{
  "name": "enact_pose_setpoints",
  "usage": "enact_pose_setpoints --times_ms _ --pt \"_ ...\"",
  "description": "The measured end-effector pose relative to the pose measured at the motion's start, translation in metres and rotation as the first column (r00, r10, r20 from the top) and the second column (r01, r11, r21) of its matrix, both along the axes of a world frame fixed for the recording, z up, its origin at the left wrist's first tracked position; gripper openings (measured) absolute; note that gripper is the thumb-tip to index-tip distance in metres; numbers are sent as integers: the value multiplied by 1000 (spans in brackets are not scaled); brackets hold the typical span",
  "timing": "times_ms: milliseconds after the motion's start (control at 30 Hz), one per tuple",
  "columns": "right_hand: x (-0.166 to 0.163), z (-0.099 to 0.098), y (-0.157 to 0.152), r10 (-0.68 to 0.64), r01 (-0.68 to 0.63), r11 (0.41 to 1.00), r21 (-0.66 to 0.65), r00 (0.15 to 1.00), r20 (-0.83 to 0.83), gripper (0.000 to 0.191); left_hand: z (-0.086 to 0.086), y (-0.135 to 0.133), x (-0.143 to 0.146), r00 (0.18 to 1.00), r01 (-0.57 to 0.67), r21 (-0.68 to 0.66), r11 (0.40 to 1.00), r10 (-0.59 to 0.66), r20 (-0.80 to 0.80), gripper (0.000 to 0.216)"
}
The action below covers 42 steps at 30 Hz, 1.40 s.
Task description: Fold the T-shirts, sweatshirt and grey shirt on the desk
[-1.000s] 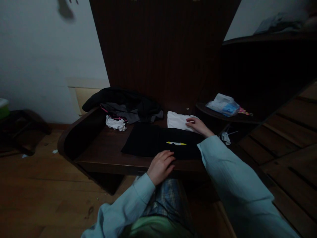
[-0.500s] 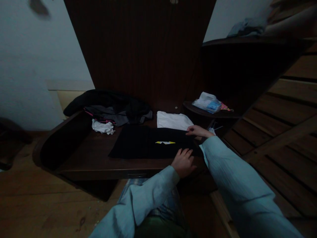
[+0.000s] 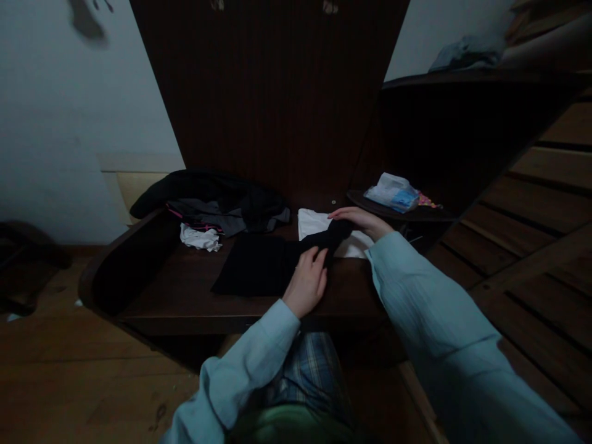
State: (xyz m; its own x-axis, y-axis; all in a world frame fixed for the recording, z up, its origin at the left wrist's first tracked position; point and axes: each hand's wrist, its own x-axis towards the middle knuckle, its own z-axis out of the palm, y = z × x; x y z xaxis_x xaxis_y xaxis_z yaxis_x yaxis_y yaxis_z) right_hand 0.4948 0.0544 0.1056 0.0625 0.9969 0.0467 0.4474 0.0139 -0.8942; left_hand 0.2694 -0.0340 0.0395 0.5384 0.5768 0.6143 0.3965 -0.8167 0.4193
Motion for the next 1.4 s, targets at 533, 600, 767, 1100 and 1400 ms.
enact_pose_setpoints --times_ms 533,600,767,1100,1400 --pt "-199 -26 70 179 -253 948 -193 926 -331 13 -61 -5 -139 830 -509 -140 850 527 182 40" --pt "-208 -41 71 218 -277 940 -197 936 -276 11 -65 -5 -144 810 -525 -178 832 553 197 39" --pt "-213 -51 72 261 -291 940 -177 949 -178 14 -57 8 -154 738 -612 -279 740 661 132 43" --pt "-222 -39 77 266 -281 950 -136 957 -119 25 -49 26 -164 764 -635 -186 749 644 -15 12" --pt "-229 -37 84 329 -327 944 38 932 -154 15 -49 28 -177 706 -656 -128 744 665 242 10"
